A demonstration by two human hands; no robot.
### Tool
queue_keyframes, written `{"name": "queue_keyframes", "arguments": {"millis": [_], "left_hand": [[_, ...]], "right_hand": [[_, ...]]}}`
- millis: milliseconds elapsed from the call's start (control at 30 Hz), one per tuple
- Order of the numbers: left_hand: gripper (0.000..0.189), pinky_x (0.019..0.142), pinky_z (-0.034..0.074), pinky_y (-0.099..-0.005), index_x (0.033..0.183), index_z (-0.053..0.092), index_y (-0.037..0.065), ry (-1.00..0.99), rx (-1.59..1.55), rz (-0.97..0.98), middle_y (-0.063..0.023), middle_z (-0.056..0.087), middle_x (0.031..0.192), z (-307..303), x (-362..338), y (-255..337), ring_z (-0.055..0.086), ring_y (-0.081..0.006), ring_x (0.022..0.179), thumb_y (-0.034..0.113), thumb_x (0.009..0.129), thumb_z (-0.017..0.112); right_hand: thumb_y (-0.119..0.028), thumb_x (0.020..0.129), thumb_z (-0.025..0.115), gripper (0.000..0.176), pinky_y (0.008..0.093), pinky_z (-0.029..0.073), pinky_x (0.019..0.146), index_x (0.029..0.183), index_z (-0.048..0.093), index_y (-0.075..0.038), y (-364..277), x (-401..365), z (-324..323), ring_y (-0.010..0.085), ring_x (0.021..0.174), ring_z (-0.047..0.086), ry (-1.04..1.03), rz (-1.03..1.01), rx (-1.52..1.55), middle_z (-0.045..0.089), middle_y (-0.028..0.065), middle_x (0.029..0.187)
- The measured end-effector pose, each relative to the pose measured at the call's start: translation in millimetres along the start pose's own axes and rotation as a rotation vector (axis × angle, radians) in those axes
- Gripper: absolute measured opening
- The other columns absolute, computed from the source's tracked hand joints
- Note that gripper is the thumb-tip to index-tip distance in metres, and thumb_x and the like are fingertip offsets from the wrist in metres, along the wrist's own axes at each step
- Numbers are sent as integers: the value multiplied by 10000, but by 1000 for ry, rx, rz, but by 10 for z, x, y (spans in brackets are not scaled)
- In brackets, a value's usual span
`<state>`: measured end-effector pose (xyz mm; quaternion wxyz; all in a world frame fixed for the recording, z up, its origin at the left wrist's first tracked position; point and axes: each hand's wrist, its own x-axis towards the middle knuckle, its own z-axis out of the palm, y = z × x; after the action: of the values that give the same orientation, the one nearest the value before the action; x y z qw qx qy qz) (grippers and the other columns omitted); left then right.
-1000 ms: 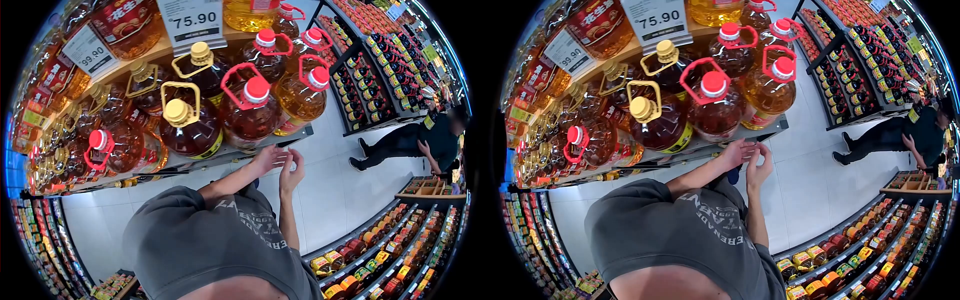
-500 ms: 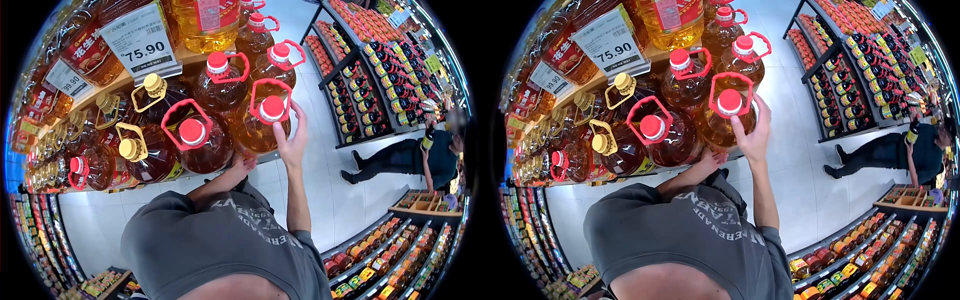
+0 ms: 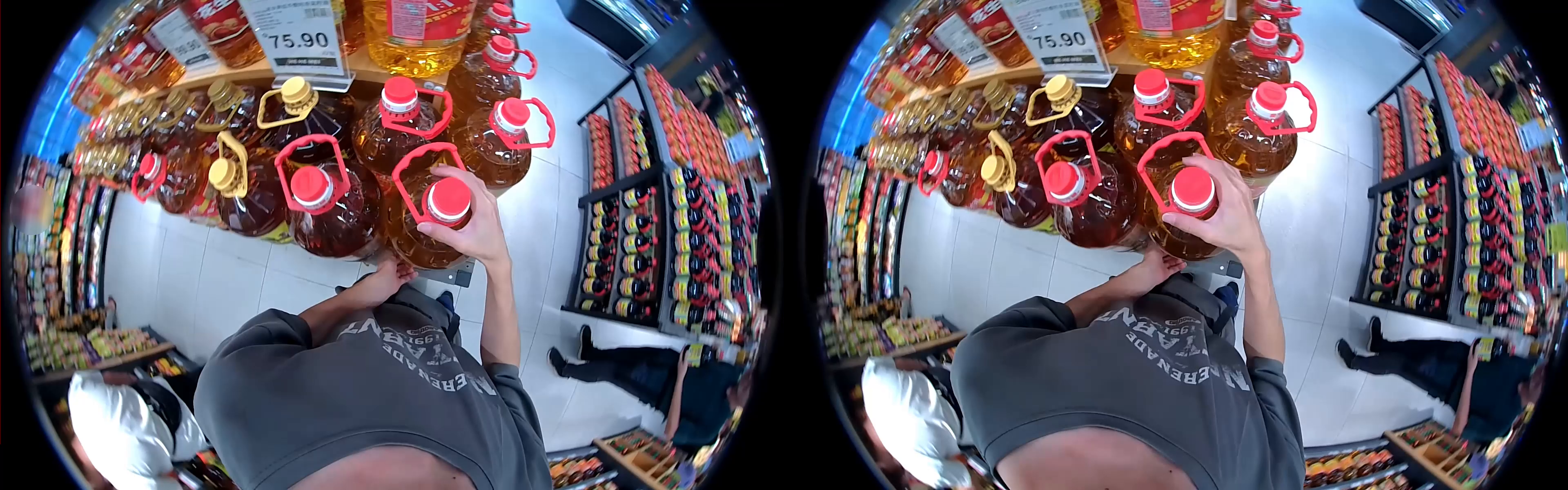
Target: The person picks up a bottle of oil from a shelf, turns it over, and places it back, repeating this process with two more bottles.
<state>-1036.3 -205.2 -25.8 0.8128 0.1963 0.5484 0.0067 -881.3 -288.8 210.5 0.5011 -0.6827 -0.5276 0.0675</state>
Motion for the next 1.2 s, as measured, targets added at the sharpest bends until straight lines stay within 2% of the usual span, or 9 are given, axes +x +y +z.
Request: {"name": "queue_keyframes", "arguments": {"millis": [233,300,367,400,533,633,733,933,1200], "left_hand": [[258,579,505,-319,875,572,171,91,-286,225,23,536,646,238,-82,-322,552,-146,557,290,947,355],[232,617,502,-325,901,573,169,142,-320,274,22,570,747,347,-189,-407,561,-137,649,242,939,356],[227,688,498,-336,962,578,167,263,-310,347,15,581,896,509,-406,-491,551,-133,795,201,931,356],[267,764,495,-376,1154,505,116,241,-277,397,-20,576,952,525,-438,-552,533,-156,895,204,948,360],[339,773,464,-351,1271,459,136,278,-277,603,8,568,1052,658,-619,-741,507,-126,948,186,939,413],[302,870,400,-372,1180,560,129,212,-251,670,-4,573,1085,641,-720,-774,472,-149,1019,246,953,399],[297,863,374,-373,1119,587,139,263,-317,711,12,597,1060,567,-695,-787,476,-141,1003,305,959,399],[337,917,368,-366,1010,599,133,210,-388,513,-19,631,1079,207,-154,-785,516,-173,1008,391,963,386],[381,928,382,-374,1041,601,134,164,-329,431,-54,640,1072,217,-339,-958,539,-204,1020,415,969,355]], "right_hand": [[-340,625,852,623,418,457,950,1095,628,2,130,140,-60,349,1066,610,-124,-57,166,639,187,1142],[-332,642,841,573,404,493,891,1058,643,8,134,140,-31,343,993,641,-118,-112,223,659,187,1080],[-326,652,837,530,399,514,833,1025,653,2,133,94,8,330,930,659,-45,-44,200,673,175,1015],[-323,663,831,490,398,524,788,999,659,-11,97,94,-5,321,886,666,-27,-79,200,676,163,961],[-353,693,813,442,421,522,746,955,661,-31,52,75,33,351,840,660,1,-72,149,668,171,915],[-382,692,811,460,452,506,748,943,648,-32,-99,-43,85,370,841,639,104,-45,68,664,172,889],[-390,677,811,459,462,497,758,925,645,-41,-225,-240,189,366,847,628,231,-24,-35,664,163,884],[-360,656,820,434,462,498,742,897,655,-39,-260,-450,96,360,796,632,361,-46,-72,664,155,844],[-269,665,857,428,313,545,687,938,689,15,-114,-476,-81,193,731,702,74,-115,219,714,125,802]]}}
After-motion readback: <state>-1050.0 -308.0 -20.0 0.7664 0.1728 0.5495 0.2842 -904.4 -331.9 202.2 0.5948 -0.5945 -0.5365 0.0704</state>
